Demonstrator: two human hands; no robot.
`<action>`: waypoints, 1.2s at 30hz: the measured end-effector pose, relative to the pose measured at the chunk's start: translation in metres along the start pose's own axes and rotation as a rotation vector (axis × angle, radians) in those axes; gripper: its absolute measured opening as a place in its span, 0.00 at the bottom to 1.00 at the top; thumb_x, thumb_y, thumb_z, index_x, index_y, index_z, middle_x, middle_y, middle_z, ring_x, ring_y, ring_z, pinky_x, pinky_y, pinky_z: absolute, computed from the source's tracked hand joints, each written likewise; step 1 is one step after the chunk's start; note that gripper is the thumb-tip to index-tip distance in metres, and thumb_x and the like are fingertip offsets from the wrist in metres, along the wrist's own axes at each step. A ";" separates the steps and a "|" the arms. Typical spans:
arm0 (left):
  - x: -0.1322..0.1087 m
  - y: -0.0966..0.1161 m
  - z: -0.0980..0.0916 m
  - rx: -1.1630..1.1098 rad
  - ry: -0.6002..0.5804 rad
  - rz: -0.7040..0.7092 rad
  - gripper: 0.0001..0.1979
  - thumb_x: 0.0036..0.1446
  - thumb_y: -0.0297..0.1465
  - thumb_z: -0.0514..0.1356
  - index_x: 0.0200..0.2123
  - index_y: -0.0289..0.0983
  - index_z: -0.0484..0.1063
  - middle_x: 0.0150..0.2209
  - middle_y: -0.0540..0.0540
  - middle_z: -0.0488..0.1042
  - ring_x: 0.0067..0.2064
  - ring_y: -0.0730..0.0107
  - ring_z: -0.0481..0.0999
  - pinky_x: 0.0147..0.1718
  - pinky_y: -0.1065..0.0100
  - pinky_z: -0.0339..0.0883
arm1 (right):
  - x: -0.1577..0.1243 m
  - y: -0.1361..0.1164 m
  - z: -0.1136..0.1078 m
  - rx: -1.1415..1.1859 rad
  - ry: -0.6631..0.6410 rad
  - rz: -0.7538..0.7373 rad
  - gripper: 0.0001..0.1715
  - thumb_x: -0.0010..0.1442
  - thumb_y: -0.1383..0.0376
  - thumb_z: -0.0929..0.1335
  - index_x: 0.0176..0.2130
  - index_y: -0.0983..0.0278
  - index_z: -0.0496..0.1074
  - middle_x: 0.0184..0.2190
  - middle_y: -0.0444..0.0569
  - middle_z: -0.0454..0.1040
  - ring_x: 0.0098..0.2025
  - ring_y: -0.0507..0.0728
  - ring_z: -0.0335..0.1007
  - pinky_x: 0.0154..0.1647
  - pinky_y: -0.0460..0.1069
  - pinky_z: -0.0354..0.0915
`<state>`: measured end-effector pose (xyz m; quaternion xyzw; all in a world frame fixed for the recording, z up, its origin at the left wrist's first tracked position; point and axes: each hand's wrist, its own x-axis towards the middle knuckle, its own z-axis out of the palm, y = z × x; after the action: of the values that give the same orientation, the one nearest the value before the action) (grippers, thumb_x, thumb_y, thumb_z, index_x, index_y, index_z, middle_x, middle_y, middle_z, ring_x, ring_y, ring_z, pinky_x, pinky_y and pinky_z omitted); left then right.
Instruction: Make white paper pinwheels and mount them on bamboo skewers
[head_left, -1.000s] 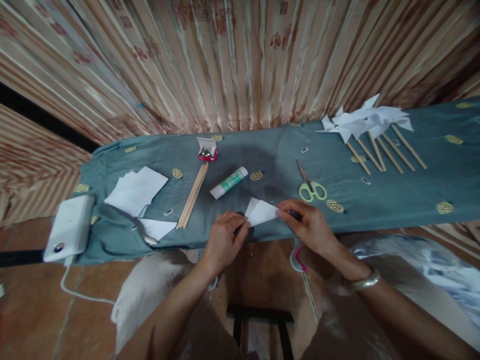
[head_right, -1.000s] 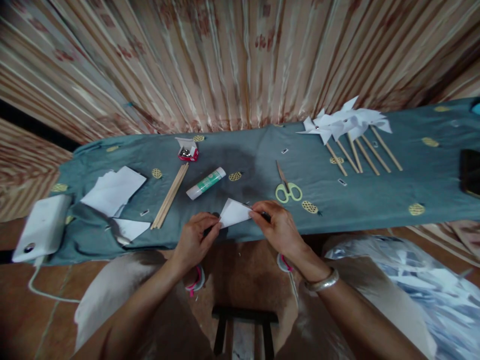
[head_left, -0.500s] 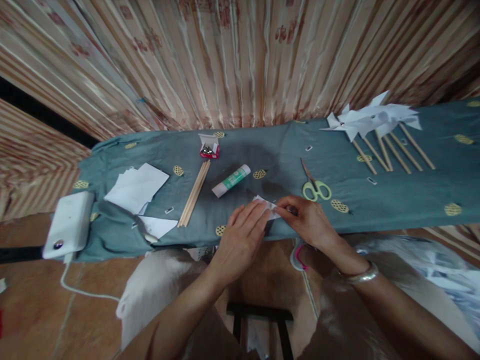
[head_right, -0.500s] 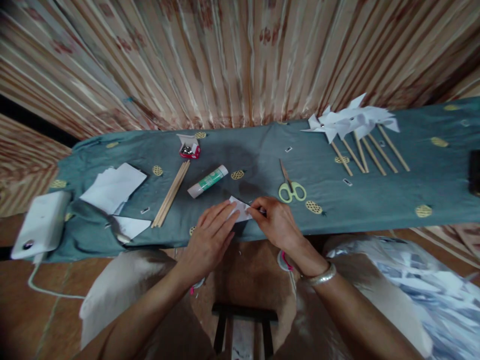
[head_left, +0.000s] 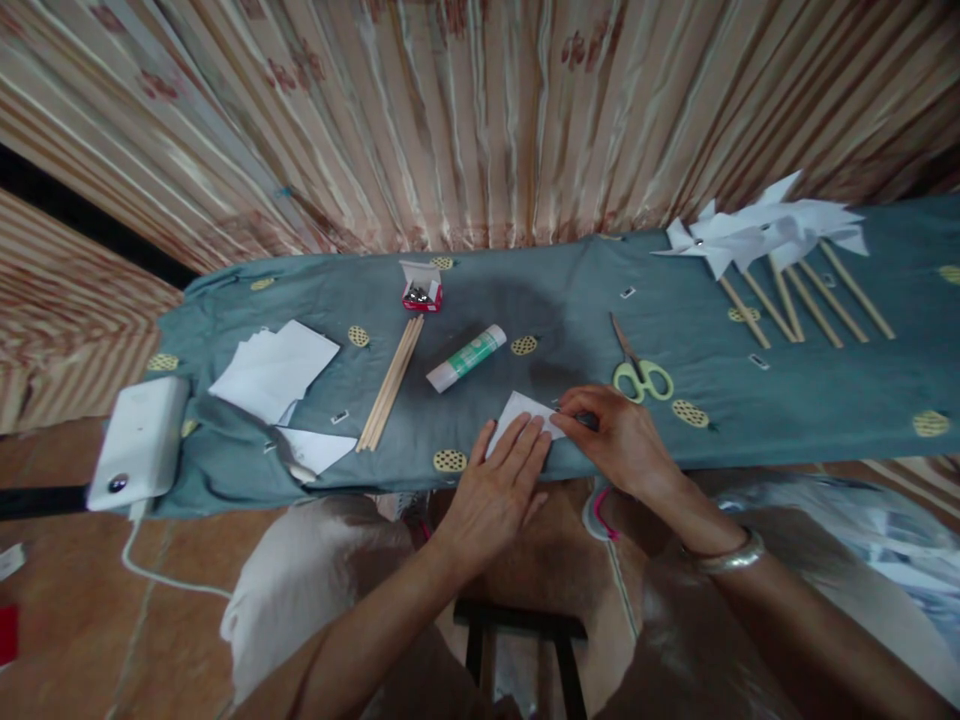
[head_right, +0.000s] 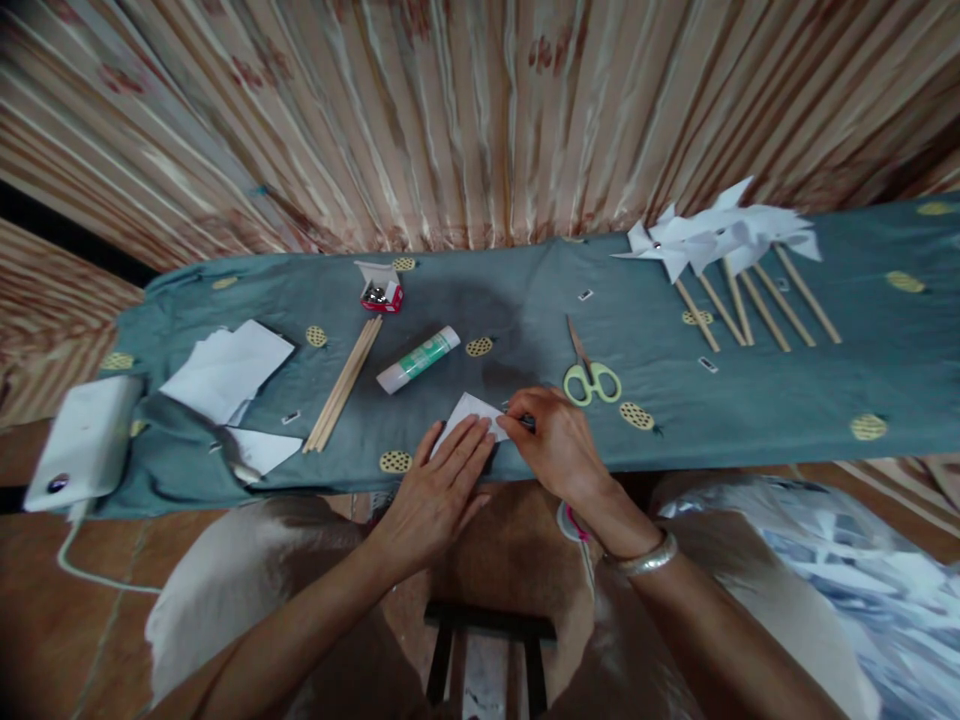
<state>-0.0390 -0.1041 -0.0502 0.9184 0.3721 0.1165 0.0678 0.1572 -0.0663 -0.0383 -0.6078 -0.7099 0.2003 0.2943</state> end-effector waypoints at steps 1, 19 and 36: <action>0.000 0.000 0.000 0.002 0.002 0.000 0.28 0.66 0.37 0.50 0.64 0.29 0.54 0.66 0.35 0.57 0.69 0.55 0.51 0.66 0.47 0.46 | 0.000 0.000 0.000 -0.001 0.003 0.003 0.08 0.58 0.64 0.69 0.27 0.60 0.71 0.34 0.49 0.79 0.39 0.59 0.74 0.42 0.54 0.68; 0.002 -0.002 0.000 0.010 -0.008 -0.006 0.32 0.65 0.43 0.51 0.65 0.29 0.53 0.67 0.34 0.56 0.69 0.51 0.51 0.65 0.46 0.45 | 0.003 -0.001 0.004 -0.030 0.012 0.010 0.07 0.58 0.65 0.68 0.27 0.60 0.72 0.34 0.49 0.78 0.39 0.60 0.74 0.42 0.54 0.67; 0.001 -0.001 0.000 0.039 -0.004 -0.015 0.35 0.63 0.45 0.52 0.65 0.27 0.52 0.67 0.32 0.55 0.69 0.46 0.50 0.64 0.44 0.45 | 0.003 -0.004 0.005 0.004 0.002 0.051 0.07 0.57 0.66 0.68 0.27 0.61 0.72 0.33 0.48 0.78 0.38 0.58 0.74 0.41 0.52 0.66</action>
<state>-0.0388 -0.1027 -0.0502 0.9170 0.3809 0.1067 0.0517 0.1503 -0.0634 -0.0391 -0.6255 -0.6934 0.2084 0.2909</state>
